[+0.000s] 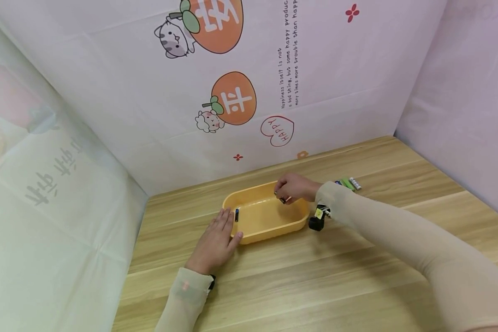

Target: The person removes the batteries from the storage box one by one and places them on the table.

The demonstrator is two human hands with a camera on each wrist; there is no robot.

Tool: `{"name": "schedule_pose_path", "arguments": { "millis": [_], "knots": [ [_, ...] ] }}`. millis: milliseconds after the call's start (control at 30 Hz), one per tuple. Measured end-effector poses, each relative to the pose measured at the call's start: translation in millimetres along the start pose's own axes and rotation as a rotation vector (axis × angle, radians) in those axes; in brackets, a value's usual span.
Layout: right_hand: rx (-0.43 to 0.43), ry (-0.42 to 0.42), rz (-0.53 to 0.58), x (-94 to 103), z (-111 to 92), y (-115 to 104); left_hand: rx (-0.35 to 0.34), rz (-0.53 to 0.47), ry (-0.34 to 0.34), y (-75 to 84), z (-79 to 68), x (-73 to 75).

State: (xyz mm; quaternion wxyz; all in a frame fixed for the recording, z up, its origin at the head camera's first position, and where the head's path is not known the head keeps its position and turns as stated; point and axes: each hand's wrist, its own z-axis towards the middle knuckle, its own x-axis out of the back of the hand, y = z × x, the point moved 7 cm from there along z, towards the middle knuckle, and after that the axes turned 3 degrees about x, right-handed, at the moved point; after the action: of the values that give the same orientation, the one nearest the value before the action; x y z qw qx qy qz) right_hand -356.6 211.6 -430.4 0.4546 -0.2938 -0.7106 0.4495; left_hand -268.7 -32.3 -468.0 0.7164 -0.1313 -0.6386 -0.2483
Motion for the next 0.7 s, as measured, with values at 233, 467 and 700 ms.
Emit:
{"name": "schedule_pose_path", "arguments": {
  "millis": [233,467,700],
  "knots": [
    [-0.004,0.024,-0.022,13.7,-4.8,4.2,-0.001,0.003,0.009,-0.4,0.5,-0.3],
    [-0.02,0.034,-0.034,25.3,-8.4,5.9,-0.012,0.001,0.021,0.5,-0.1,0.6],
    [-0.026,0.054,-0.054,37.6,-9.1,11.9,-0.01,0.0,0.014,0.9,-0.1,0.8]
  ]
}}
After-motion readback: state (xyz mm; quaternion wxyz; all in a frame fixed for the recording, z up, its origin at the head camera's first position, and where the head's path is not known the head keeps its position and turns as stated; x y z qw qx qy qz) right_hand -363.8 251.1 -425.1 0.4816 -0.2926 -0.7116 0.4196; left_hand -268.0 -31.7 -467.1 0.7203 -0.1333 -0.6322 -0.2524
